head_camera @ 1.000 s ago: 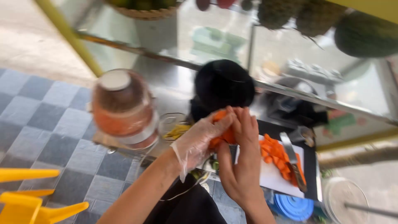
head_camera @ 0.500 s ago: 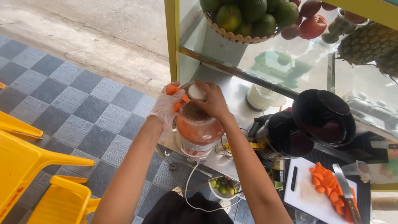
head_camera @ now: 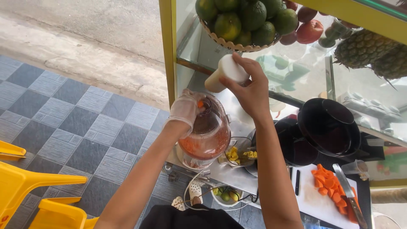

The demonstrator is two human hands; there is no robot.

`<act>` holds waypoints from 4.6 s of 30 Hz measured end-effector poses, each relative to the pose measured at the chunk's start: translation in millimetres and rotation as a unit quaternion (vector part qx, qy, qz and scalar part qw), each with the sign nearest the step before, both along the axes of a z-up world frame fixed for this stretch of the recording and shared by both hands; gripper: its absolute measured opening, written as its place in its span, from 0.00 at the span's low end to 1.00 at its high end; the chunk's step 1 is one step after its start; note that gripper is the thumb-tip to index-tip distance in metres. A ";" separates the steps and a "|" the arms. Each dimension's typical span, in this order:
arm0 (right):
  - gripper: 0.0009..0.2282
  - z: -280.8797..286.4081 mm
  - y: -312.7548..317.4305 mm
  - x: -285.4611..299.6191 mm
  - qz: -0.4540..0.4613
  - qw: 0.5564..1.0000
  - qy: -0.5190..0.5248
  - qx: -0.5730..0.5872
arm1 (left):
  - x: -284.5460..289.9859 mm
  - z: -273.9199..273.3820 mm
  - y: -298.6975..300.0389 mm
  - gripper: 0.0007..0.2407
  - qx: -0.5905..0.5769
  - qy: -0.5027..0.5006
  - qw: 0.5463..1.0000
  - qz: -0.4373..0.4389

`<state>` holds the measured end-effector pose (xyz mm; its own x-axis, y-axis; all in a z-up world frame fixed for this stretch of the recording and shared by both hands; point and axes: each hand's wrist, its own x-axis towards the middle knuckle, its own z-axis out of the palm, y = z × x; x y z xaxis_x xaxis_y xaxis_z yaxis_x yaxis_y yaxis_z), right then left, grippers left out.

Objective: The recorder is feeding pieces of carrot into a commercial juicer to make carrot juice.

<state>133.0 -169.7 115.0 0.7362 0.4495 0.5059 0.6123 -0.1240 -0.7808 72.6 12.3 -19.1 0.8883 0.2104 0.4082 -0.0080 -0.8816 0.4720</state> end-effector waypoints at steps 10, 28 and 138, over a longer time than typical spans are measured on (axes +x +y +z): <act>0.27 -30.0 3.6 4.0 0.016 0.999 0.029 -0.018 | -4.9 19.7 12.5 0.15 -0.485 0.142 0.863 -0.022; 0.29 -67.8 25.7 -10.6 0.061 0.992 -0.011 -0.109 | -15.1 -45.9 63.0 0.08 -0.951 0.000 0.307 0.041; 0.25 -4.4 3.8 -8.9 -0.025 0.999 -0.039 -0.006 | -2.1 -7.2 -13.2 0.24 -0.191 0.148 0.968 0.065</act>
